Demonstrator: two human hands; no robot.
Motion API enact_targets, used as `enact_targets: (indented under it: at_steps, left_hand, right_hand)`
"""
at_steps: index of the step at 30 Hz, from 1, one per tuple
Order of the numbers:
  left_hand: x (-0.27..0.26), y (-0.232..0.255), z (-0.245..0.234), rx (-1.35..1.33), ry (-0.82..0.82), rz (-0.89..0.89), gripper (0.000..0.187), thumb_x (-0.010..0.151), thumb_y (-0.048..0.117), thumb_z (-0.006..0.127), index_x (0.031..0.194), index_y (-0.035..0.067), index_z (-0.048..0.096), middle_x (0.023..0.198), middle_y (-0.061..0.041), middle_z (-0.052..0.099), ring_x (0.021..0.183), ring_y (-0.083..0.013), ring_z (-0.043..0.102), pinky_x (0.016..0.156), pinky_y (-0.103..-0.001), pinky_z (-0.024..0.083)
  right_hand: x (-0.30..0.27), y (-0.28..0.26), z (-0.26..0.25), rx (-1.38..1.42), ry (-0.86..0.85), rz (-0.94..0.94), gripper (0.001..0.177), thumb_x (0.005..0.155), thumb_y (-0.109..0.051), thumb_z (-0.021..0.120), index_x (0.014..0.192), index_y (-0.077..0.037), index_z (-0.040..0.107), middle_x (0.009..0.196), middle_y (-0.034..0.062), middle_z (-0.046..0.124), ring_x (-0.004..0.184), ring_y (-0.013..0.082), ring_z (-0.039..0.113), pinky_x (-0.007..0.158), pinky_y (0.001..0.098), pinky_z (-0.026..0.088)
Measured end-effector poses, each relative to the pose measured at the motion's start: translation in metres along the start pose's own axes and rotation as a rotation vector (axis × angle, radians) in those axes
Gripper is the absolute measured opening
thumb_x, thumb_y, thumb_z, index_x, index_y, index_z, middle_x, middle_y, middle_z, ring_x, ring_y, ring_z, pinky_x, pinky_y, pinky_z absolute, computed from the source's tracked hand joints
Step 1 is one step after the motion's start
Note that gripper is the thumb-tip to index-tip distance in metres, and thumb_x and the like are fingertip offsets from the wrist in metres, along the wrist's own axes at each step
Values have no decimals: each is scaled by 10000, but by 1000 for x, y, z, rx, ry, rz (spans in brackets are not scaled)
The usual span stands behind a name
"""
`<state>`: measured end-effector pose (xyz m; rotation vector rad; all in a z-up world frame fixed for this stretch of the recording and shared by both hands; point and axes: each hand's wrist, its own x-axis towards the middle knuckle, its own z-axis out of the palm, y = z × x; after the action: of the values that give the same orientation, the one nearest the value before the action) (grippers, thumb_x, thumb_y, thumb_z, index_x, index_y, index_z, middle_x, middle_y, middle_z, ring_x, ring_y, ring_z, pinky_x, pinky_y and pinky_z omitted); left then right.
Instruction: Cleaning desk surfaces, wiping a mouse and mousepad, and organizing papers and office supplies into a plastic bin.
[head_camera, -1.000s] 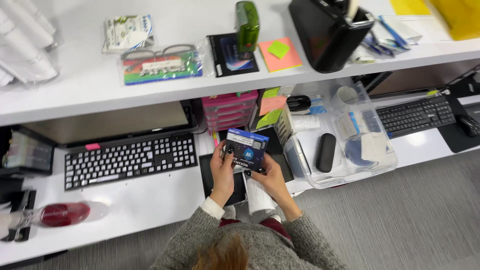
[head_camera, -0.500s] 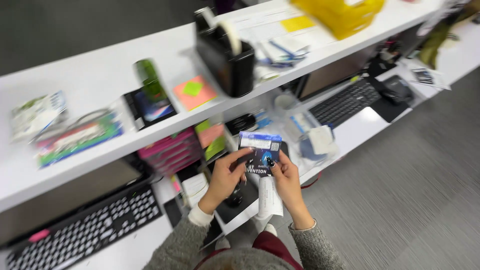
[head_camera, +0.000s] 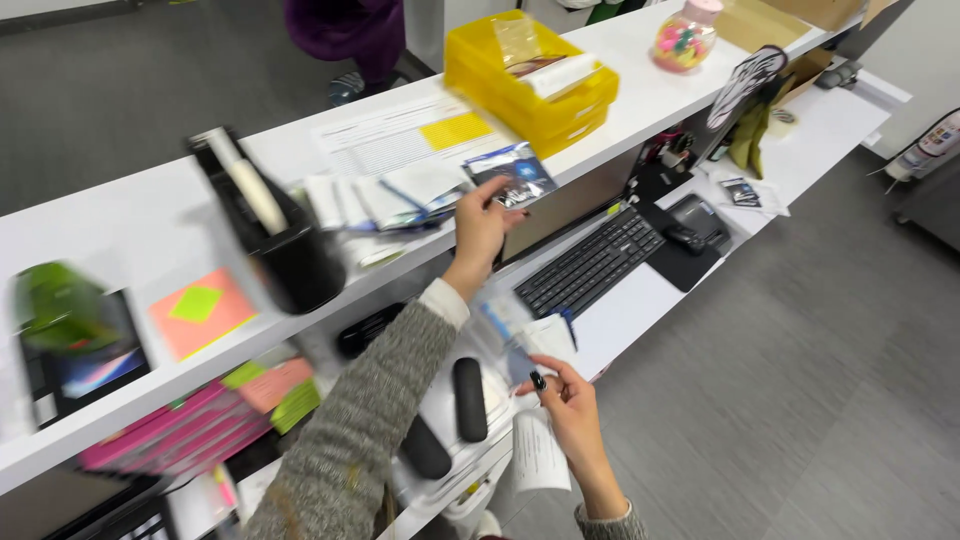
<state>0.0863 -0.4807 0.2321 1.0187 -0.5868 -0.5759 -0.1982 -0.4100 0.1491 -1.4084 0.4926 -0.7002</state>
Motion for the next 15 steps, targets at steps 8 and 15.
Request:
enact_targets:
  at_steps: [8,15]
  left_hand:
    - [36,-33,19,232,228,50,321,979,-25,516,1266,-26,659,1058,-160,714,844,-178,746,738,-262,637]
    - [-52,53,24,156,-146,-45,507,869,19,669,1374,44,632,1212,-66,696,1004,-96,633,919,-269,522]
  right_hand:
    - [21,-16,-32,78,3,334,295,964,-88,556,1217,5,674,790,97,762,662,127,664,604,278,518]
    - [14,12,-2,80,-303,290,291,961,-47,582,1224,38,673,824,109,746,818,162,715,768,283,548]
